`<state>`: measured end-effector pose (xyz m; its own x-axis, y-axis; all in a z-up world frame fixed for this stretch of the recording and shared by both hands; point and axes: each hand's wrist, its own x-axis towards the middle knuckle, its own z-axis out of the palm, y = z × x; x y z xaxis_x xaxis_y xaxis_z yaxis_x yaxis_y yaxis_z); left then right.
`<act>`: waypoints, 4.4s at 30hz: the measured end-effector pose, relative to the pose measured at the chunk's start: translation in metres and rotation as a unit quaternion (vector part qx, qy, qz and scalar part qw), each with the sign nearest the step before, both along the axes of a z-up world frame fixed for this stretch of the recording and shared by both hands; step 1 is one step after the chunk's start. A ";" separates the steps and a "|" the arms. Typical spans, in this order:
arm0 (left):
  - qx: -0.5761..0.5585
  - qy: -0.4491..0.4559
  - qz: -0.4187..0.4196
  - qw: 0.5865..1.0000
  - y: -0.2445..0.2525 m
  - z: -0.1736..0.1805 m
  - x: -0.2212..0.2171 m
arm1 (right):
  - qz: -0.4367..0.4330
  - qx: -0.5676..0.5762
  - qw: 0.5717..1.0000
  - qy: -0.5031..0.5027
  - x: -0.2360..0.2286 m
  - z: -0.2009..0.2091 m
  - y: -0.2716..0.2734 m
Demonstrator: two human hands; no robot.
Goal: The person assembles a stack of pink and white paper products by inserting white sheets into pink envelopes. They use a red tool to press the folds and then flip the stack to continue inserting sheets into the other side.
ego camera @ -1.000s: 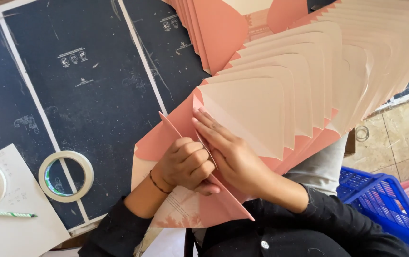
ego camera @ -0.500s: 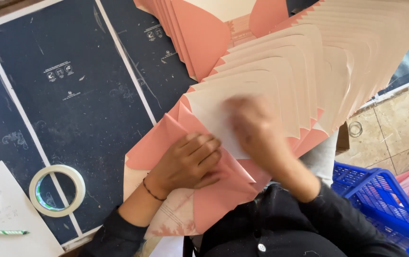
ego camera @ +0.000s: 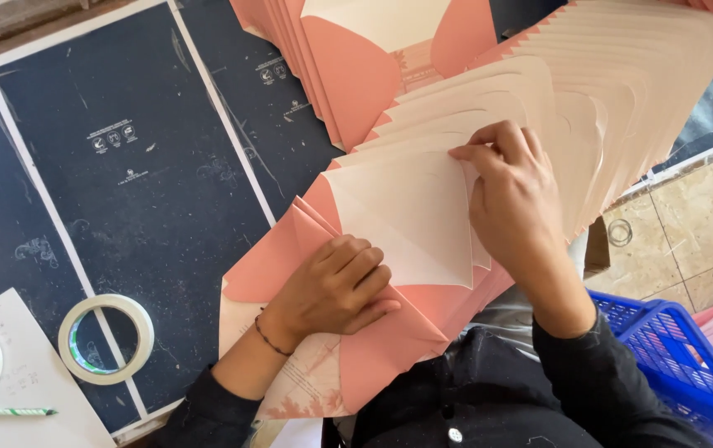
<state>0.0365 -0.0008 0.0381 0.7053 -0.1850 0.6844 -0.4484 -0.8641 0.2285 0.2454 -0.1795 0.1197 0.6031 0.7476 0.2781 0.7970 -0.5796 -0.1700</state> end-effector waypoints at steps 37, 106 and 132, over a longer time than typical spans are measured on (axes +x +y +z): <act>-0.028 -0.006 -0.039 0.999 -0.011 0.016 -0.066 | 0.351 0.117 0.864 0.341 -0.094 -0.042 0.035; 0.048 -0.095 0.131 0.986 -0.017 -0.037 -0.023 | 0.334 0.155 0.879 0.304 -0.078 -0.016 0.037; -0.013 -0.003 0.051 0.999 -0.026 -0.017 0.026 | 0.351 -0.030 0.904 0.244 -0.013 0.023 0.019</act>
